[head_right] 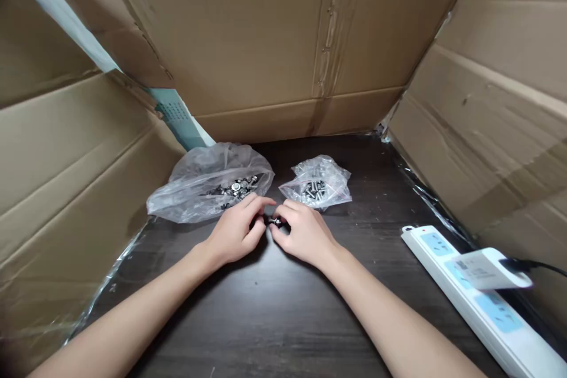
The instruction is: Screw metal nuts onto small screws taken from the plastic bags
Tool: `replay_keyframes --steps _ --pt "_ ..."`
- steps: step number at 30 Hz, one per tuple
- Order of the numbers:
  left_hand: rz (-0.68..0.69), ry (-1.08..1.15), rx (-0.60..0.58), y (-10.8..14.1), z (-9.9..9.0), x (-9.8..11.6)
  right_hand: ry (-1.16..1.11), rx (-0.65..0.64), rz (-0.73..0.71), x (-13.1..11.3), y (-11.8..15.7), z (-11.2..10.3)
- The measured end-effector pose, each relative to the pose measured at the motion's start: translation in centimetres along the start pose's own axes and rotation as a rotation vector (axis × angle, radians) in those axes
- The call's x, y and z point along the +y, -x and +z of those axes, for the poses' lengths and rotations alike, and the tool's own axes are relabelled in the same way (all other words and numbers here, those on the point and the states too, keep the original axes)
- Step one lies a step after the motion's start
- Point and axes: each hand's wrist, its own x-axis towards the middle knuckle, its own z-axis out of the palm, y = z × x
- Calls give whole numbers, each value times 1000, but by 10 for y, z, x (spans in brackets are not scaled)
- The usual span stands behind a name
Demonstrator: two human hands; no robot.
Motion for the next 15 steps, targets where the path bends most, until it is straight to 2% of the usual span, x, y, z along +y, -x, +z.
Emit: replay_keyframes --steps 3,8,15 --pt "-39 36 -11 1 -1 -5 -71 44 -27 5 -2 4" --pt "1 145 -40 -1 -1 -14 -149 112 -61 4 -2 5" --pt "-46 220 1 -3 2 -9 -210 150 -91 1 -1 4"
